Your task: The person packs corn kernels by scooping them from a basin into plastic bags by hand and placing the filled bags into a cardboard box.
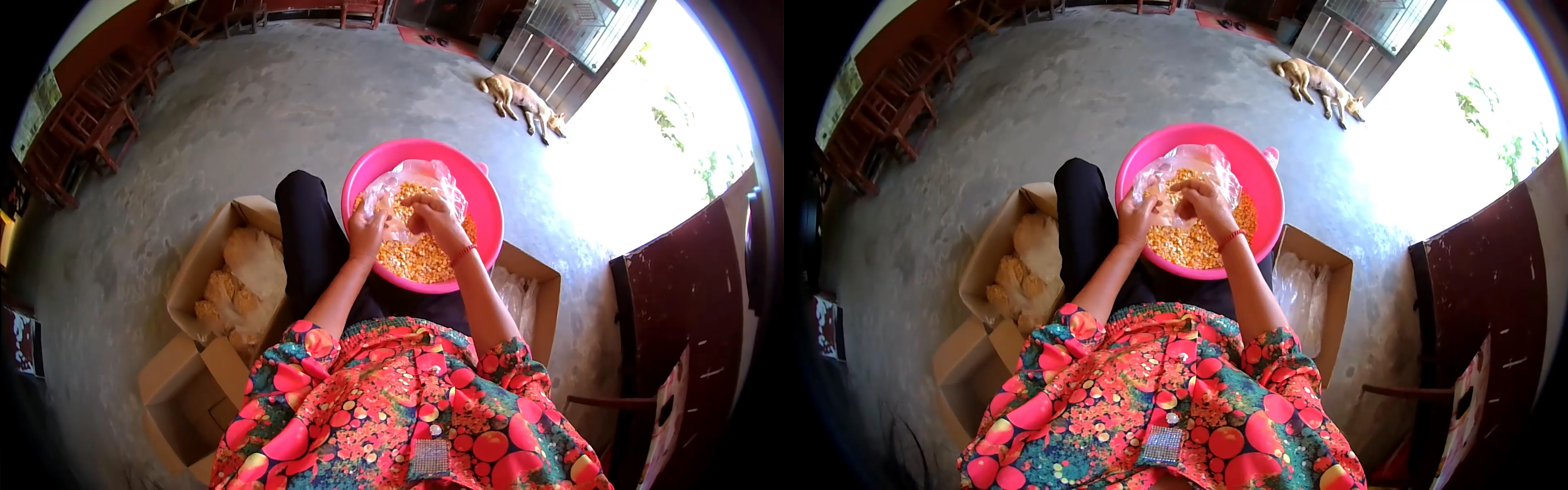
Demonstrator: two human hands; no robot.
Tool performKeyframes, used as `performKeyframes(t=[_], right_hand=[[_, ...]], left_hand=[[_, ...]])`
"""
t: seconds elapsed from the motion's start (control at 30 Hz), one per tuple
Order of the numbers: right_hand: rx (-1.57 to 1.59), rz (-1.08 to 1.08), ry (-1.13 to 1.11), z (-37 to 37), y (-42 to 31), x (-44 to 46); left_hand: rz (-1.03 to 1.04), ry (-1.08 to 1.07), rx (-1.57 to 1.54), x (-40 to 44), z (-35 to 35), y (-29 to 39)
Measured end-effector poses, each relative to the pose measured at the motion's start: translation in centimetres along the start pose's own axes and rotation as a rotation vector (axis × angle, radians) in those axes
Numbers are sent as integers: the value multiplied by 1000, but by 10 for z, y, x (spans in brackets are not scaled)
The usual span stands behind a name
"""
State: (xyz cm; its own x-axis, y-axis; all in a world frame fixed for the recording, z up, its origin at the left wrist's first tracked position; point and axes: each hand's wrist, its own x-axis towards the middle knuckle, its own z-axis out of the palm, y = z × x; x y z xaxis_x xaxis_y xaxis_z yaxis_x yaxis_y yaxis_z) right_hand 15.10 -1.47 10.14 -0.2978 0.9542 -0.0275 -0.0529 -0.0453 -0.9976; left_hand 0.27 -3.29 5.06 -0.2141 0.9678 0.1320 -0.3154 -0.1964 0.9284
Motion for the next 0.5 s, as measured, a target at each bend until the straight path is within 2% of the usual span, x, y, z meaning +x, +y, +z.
performKeyframes(t=[0.07, 0.13, 0.23, 0.3, 0.33, 0.4, 0.43, 0.5], right_hand=[[-336, 170, -204, 3, -5, -18], [-456, 264, -214, 6, 9, -31], [-574, 274, -170, 1, 36, -36], [-926, -85, 71, -6, 64, -27], [-926, -84, 67, -10, 68, -25], [-808, -100, 223, -16, 69, -15], [-814, -282, 290, -11, 55, -12], [-755, -359, 394, -9, 39, -11]], left_hand=[[-7, -8, -72, -3, 2, 5], [-38, -1, -68, -3, 2, 7], [78, 23, -85, 0, 4, 2], [45, 12, -112, 0, 2, 2], [13, -2, -139, 0, 2, 2], [6, -5, -118, 1, 0, 2], [0, -12, -99, 2, 0, 2], [13, -20, -95, 2, -2, 2]])
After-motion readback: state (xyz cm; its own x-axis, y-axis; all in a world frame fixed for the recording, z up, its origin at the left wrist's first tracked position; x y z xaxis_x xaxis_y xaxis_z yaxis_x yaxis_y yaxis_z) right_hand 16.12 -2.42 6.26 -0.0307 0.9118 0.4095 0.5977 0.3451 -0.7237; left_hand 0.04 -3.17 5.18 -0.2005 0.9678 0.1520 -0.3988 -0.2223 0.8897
